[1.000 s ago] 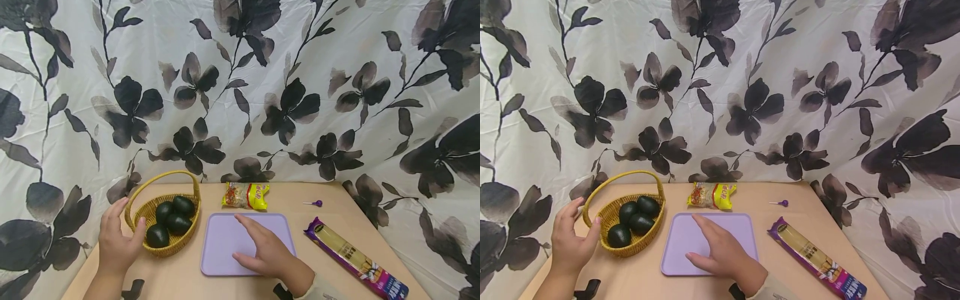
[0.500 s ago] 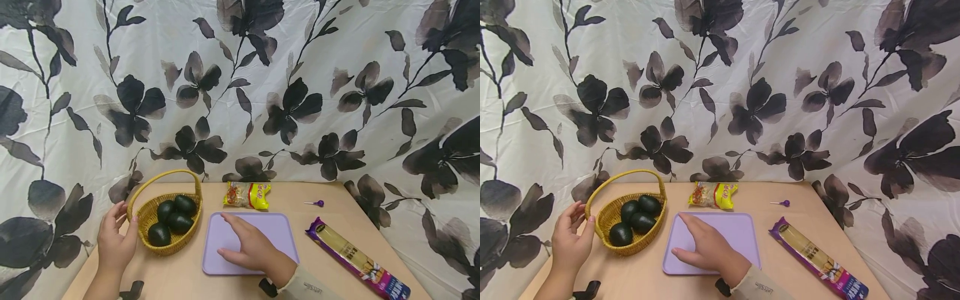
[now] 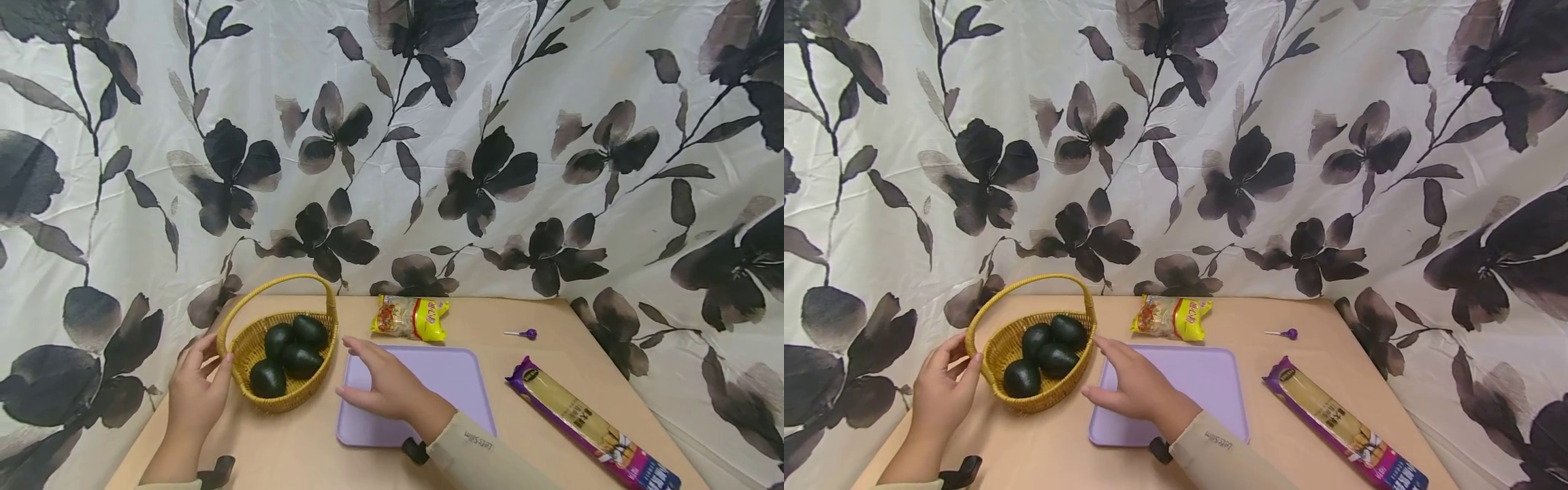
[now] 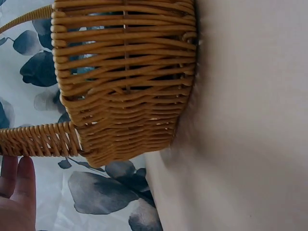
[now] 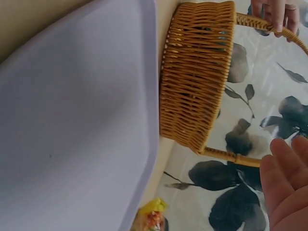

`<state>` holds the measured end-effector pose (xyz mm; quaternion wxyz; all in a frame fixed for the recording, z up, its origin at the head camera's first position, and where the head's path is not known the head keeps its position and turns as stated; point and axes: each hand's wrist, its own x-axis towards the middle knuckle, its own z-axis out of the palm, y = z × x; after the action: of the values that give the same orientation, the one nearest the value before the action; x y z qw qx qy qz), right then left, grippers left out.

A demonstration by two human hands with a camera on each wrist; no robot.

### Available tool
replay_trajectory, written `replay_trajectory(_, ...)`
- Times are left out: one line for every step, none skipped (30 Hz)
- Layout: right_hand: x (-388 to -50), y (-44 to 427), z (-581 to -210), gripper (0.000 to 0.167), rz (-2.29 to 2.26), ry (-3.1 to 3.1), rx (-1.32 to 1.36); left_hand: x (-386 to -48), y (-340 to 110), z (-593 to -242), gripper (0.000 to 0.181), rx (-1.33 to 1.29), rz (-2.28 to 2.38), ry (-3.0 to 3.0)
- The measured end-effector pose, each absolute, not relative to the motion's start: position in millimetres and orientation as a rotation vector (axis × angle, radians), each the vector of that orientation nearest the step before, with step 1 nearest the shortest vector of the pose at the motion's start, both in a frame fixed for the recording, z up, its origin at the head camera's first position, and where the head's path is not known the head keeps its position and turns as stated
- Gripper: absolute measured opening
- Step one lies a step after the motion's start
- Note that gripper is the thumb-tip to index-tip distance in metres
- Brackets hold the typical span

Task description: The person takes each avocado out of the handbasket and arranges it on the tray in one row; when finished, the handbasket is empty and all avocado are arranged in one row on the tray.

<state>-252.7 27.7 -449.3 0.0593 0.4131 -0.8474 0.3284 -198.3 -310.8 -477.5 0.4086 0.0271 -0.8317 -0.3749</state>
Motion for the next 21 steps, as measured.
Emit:
replay_trajectory(-255.6,24.6,-450.4,0.079,1.012,-2.577,1.252,-198.0,-311.1,-477.6,0.051,0.068,-0.95,-2.097)
replay_trajectory(-258.4,21.4,-451.4,0.078,1.028,-2.586,1.255,-197.6,-311.3,-477.7,0.052,0.069,-0.952,-2.102)
replay_trajectory(-261.4,18.0,-452.2,0.078,1.049,-2.593,1.258,-197.3,-311.5,-477.5,0.052,0.074,-0.954,-2.108)
replay_trajectory(-264.4,14.6,-452.7,0.078,1.064,-2.6,1.259,-197.1,-311.5,-477.2,0.052,0.079,-0.955,-2.115)
replay_trajectory(-267.4,11.2,-452.9,0.077,1.074,-2.606,1.264,-196.9,-311.6,-476.9,0.052,0.082,-0.959,-2.122)
replay_trajectory(-269.9,7.8,-452.5,0.077,1.08,-2.612,1.268,-197.1,-311.7,-476.7,0.052,0.086,-0.96,-2.127)
replay_trajectory(-272.4,4.0,-452.1,0.077,1.076,-2.618,1.273,-197.3,-312.2,-476.5,0.052,0.088,-0.963,-2.132)
replay_trajectory(-274.5,0.2,-451.3,0.076,1.071,-2.625,1.28,-197.6,-312.5,-476.3,0.053,0.093,-0.968,-2.138)
replay_trajectory(-276.4,-3.5,-450.4,0.076,1.06,-2.631,1.284,-198.0,-313.0,-476.3,0.053,0.097,-0.975,-2.144)
replay_trajectory(-278.2,-6.9,-449.5,0.076,1.042,-2.642,1.287,-198.5,-313.5,-476.6,0.054,0.1,-0.978,-2.151)
replay_trajectory(-279.8,-10.1,-448.8,0.076,1.029,-2.649,1.293,-199.0,-314.0,-476.8,0.054,0.102,-0.984,-2.157)
replay_trajectory(-281.3,-13.2,-448.0,0.076,1.016,-2.657,1.297,-199.3,-314.3,-477.0,0.054,0.109,-0.986,-2.166)
replay_trajectory(-282.6,-16.0,-447.6,0.076,1.007,-2.666,1.299,-199.5,-314.5,-477.4,0.054,0.115,-0.989,-2.176)
replay_trajectory(-283.9,-18.7,-447.2,0.075,1.002,-2.673,1.302,-199.5,-314.7,-477.9,0.055,0.125,-0.991,-2.187)
replay_trajectory(-285.9,-21.5,-447.9,0.075,0.993,-2.679,1.303,-199.5,-315.1,-478.5,0.055,0.132,-0.993,-2.196)
replay_trajectory(-287.5,-24.2,-448.2,0.075,0.987,-2.689,1.304,-199.2,-315.4,-479.2,0.056,0.138,-0.991,-2.205)
replay_trajectory(-289.3,-27.0,-448.7,0.075,0.982,-2.695,1.307,-198.9,-315.7,-479.7,0.056,0.143,-0.992,-2.21)
replay_trajectory(-291.0,-29.7,-449.0,0.075,0.974,-2.708,1.309,-198.5,-316.1,-480.6,0.055,0.15,-0.99,-2.217)
replay_trajectory(-293.1,-32.6,-449.4,0.075,0.964,-2.715,1.312,-198.3,-316.7,-481.3,0.056,0.154,-0.99,-2.219)
replay_trajectory(-295.3,-35.6,-449.7,0.075,0.946,-2.723,1.313,-198.2,-317.3,-482.1,0.056,0.158,-0.989,-2.222)
replay_trajectory(-297.5,-38.6,-449.3,0.075,0.93,-2.733,1.313,-198.2,-318.0,-482.6,0.056,0.16,-0.99,-2.224)
